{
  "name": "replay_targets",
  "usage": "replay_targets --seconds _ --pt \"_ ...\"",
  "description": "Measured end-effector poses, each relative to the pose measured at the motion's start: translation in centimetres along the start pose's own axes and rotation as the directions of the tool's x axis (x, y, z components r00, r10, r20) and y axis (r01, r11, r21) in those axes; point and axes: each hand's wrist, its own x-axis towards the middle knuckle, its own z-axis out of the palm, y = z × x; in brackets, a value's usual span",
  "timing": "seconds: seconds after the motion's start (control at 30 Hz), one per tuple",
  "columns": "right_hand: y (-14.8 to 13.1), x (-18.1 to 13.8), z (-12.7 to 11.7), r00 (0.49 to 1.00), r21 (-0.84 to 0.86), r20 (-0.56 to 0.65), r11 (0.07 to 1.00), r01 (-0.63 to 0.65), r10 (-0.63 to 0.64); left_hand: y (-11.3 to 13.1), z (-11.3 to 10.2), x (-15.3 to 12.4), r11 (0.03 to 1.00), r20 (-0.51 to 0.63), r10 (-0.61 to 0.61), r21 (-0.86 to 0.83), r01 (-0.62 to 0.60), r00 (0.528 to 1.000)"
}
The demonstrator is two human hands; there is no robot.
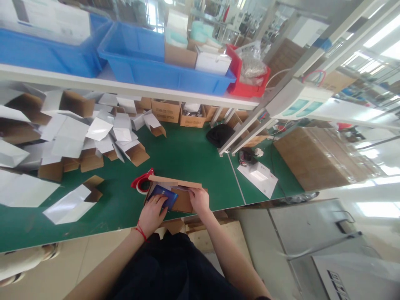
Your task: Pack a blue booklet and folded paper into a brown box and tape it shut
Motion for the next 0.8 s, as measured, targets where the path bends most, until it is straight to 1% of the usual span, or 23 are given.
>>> replay_targets --seconds 0.07,0.13,0.27,0.37,0.43,0.5,0.6,0.67,0.7,0.73,0.8 --pt "0.0 0.1 -0.2 0.999 0.005 0.016 0.999 0.033 -0.033 0.0 -0.1 0.9 0.999 -0.031 -0.03 -0.019 0.03 0.999" --pt "0.1 0.2 -0.4 0.997 0.025 0.027 0.997 0.069 -0.07 0.0 -0.1 2.4 0.997 -0.052 -0.037 -0.069 0.034 0.998" --pt "0.1 0.1 -1.1 0.993 0.09 -0.007 0.989 0.115 -0.115 0.2 0.1 5.5 0.98 -0.035 0.019 -0.198 -0.025 0.999" --pt "0.0 -0.9 -2.2 0.984 0.16 -0.03 0.971 0.178 -0.175 0.5 -0.4 6.4 0.959 -0.018 0.067 -0.274 -0.07 0.998" --pt "0.0 -2.0 -2.9 0.974 0.205 -0.035 0.953 0.224 -0.222 0.8 -1.0 5.7 0.939 -0.01 0.119 -0.325 -0.116 0.993" --pt "0.3 -3.2 -3.0 0.952 0.237 -0.055 0.923 0.304 -0.3 1.1 -1.7 4.5 0.911 -0.009 0.191 -0.371 -0.181 0.982" --pt "0.8 -4.8 -2.2 0.904 0.203 -0.103 0.881 0.427 -0.415 1.4 -2.1 2.4 0.869 -0.047 0.283 -0.41 -0.277 0.958" --pt "1.0 -5.6 -1.3 0.885 0.152 -0.123 0.873 0.464 -0.449 1.4 -1.7 1.4 0.866 -0.062 0.32 -0.385 -0.318 0.945" --pt "1.0 -5.9 -1.0 0.878 0.134 -0.124 0.869 0.476 -0.462 1.2 -1.4 1.1 0.872 -0.053 0.337 -0.359 -0.333 0.94" --pt "1.0 -6.2 -0.7 0.871 0.119 -0.112 0.863 0.49 -0.479 1.1 -1.0 0.9 0.878 -0.031 0.359 -0.328 -0.349 0.933" --pt "0.8 -6.9 -0.5 0.859 0.09 -0.05 0.854 0.513 -0.51 0.7 -0.3 0.7 0.893 0.022 0.39 -0.253 -0.372 0.921"
